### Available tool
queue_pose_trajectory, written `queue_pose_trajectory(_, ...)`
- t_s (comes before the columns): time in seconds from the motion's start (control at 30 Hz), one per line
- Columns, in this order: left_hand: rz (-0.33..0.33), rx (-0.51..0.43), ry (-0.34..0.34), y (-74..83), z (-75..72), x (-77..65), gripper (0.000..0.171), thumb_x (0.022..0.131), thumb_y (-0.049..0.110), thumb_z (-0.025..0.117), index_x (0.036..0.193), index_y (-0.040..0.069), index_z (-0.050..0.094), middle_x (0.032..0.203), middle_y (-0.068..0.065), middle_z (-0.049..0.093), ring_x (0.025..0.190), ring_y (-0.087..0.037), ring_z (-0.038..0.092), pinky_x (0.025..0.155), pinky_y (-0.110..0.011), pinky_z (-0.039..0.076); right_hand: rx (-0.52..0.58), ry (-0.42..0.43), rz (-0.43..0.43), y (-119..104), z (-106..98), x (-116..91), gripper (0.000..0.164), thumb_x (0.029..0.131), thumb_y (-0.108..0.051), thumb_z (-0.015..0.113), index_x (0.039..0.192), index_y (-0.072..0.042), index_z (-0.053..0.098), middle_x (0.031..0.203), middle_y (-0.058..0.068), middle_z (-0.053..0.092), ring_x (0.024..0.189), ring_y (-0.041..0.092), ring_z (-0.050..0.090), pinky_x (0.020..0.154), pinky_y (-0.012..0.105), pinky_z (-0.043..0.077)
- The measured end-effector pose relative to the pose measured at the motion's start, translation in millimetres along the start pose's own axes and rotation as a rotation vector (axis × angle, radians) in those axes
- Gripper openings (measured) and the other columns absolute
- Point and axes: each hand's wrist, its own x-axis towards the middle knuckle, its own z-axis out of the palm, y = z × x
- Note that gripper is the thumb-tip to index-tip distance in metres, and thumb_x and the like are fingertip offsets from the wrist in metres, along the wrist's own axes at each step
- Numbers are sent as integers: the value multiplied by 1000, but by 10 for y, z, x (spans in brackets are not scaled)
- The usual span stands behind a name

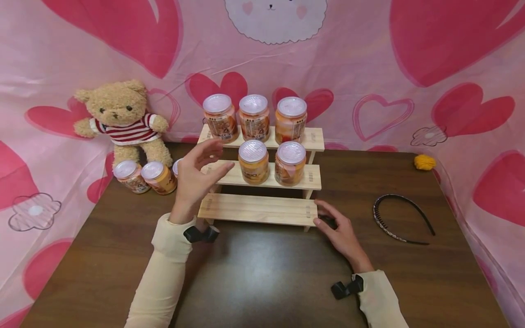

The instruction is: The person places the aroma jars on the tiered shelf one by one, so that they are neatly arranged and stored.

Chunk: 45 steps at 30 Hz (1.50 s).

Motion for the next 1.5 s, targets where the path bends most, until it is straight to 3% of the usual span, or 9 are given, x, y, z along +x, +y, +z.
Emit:
queue_pose_trajectory(0.13,27,-10,81,51,-172,-2,57,75,4,86,126,-6,63,116,-27,70,101,-23,70,91,-47,58,0,2,2,-5,-4,3,48,94,1,63,141,-4,54,118,-32,62,109,-13,58,91,9,40)
queue_pose_trajectory(0.23,46,-22,148,68,-321,3,55,75,-1,84,125,-7,63,115,-29,69,100,-7,68,91,-35,58,-5,3,6,2,-9,6,48,94,1,63,141,-4,54,117,-33,62,109,-13,58,90,9,40)
queue_pose_trajectory(0.3,48,-54,196,65,-420,15,54,75,-4,82,125,-8,63,114,-27,70,98,-3,67,90,-28,58,-8,3,6,7,-12,7,48,95,1,62,141,-4,54,117,-33,62,109,-13,58,90,9,40)
queue_pose_trajectory(0.53,-20,-164,352,13,-726,61,48,75,-1,82,121,1,68,103,5,74,95,-8,69,85,-21,56,-2,6,-7,16,-8,2,48,94,3,62,141,-3,54,114,-32,63,108,-12,59,91,9,40)
queue_pose_trajectory(0.63,-47,-229,413,-24,-833,78,45,75,-2,82,118,3,70,101,3,75,93,-11,71,83,-21,57,1,6,-10,13,-1,2,48,94,3,62,141,-3,54,114,-31,64,108,-12,59,90,9,40)
queue_pose_trajectory(0.77,-51,-247,468,-86,-946,98,42,74,-2,83,114,4,72,97,2,76,90,-13,72,81,-19,58,-4,10,-2,9,2,1,48,94,3,62,141,-4,54,114,-31,64,108,-12,59,90,9,40)
queue_pose_trajectory(1.07,-108,-189,580,-242,-1149,108,41,72,3,86,111,8,73,94,1,76,85,-13,72,76,-17,56,-20,6,-5,10,6,2,48,94,2,63,141,-4,55,114,-33,62,107,-13,58,89,9,40)
queue_pose_trajectory(1.5,-196,-190,778,-548,-1508,91,35,69,3,88,101,9,75,84,0,75,74,-9,70,74,-18,54,-29,1,9,9,-1,6,48,95,1,62,142,-5,54,113,-34,62,107,-14,58,90,8,39)
